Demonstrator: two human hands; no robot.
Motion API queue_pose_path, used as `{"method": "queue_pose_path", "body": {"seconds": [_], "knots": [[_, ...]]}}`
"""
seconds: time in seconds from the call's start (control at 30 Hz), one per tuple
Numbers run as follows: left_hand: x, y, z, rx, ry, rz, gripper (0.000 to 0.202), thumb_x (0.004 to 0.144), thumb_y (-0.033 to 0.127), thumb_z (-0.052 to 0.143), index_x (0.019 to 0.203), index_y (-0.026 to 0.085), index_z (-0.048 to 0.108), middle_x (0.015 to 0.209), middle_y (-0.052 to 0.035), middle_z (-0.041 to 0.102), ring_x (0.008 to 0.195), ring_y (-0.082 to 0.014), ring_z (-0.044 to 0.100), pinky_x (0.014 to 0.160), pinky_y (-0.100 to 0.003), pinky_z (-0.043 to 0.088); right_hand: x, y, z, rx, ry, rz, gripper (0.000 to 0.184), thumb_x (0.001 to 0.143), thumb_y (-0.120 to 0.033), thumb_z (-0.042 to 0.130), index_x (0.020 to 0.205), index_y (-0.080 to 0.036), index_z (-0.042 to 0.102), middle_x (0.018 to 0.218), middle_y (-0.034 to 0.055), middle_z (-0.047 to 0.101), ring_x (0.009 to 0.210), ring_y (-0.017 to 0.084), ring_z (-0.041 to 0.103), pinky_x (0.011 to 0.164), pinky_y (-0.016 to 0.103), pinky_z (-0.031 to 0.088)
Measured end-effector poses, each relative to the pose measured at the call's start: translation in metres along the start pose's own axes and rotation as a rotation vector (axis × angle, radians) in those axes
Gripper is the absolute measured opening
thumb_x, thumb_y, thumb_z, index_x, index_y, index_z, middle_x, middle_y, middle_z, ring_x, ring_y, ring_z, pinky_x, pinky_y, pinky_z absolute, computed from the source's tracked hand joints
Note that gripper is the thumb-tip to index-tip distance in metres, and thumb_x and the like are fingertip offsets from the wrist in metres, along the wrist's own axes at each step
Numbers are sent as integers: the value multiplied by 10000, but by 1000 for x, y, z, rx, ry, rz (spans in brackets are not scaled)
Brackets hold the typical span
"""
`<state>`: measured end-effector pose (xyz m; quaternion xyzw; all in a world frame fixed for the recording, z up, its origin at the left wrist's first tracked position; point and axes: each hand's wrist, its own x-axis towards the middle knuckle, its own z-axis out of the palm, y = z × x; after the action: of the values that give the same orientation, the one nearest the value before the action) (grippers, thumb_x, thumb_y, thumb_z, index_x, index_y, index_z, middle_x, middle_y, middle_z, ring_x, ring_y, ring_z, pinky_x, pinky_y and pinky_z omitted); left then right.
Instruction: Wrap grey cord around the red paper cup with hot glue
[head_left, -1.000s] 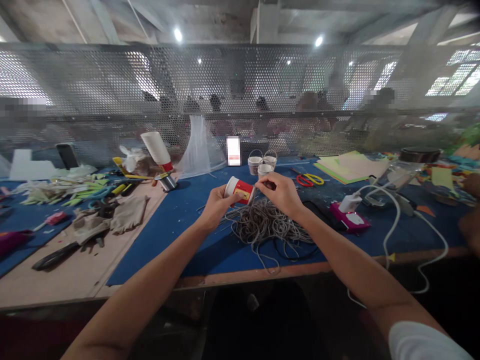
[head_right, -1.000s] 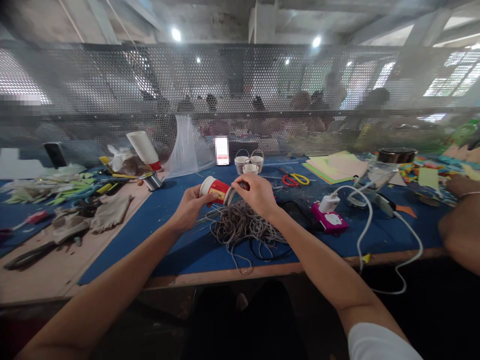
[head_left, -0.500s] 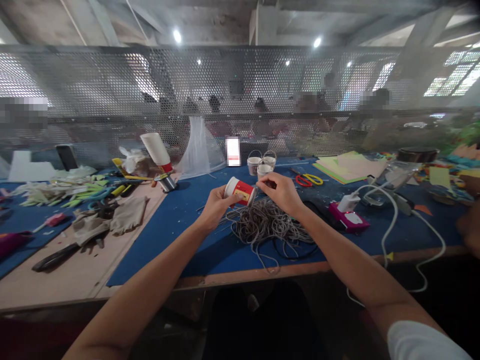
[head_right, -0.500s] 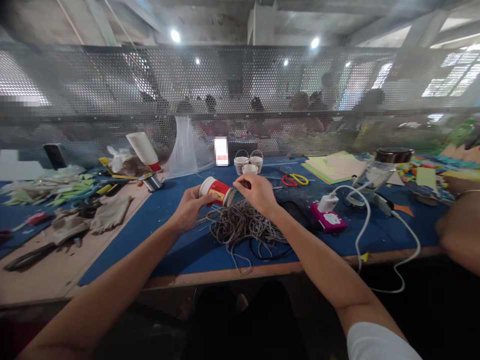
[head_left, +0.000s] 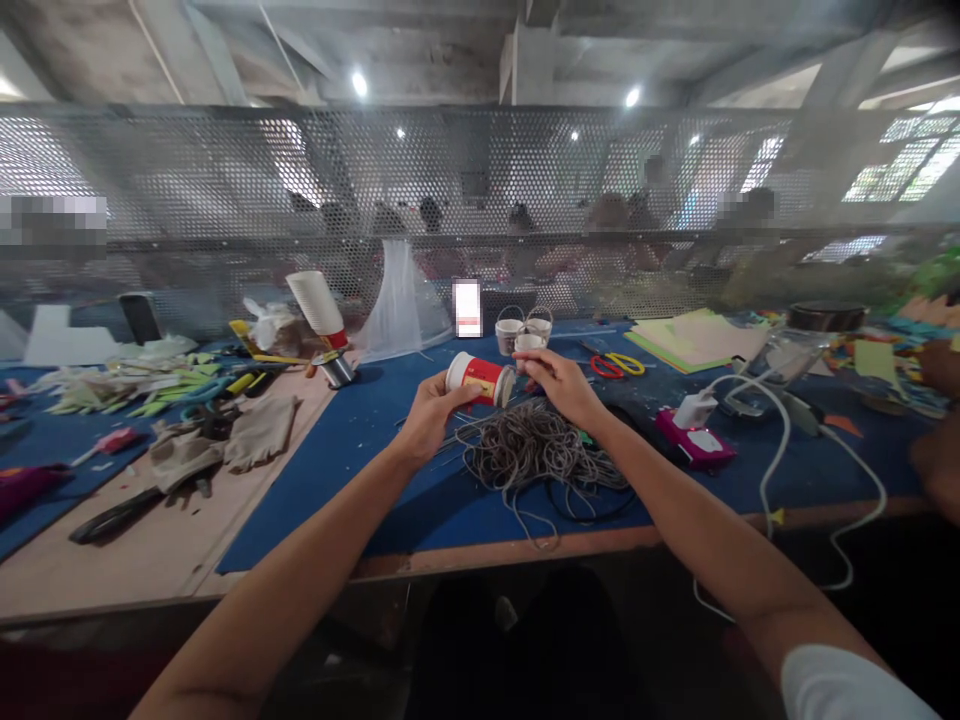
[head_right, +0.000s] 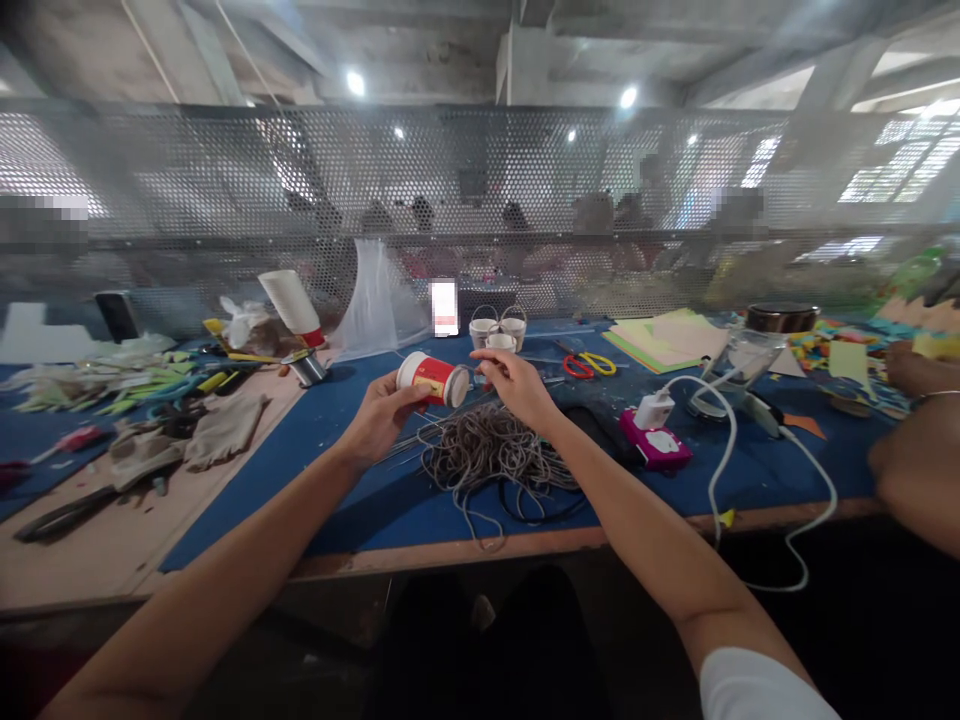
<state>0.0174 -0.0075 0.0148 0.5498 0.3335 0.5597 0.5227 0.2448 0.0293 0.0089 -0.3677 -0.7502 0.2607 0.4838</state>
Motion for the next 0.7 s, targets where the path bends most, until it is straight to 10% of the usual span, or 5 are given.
{"method": "queue_pose_path", "body": {"seconds": [0.13,0.7], "knots": [[1,-1,0,-57,3,-1,256,693,281,819,893,135,752,828,-33,718,691,-110,587,623,-215,445,-2,2,3,8,-64,-37,317,894,-334,643,1192,-229,656,1133,64,713,1013,205,670,922,375,504],[4,-6,-2,-37,-41,-65,295,751,378,795,908,131,761,855,-51,749,740,-161,648,737,-266,488,-7,-8,9,-261,92,-307,140,913,-209,619,1025,-229,701,992,44,723,951,207,670,911,372,498]]}}
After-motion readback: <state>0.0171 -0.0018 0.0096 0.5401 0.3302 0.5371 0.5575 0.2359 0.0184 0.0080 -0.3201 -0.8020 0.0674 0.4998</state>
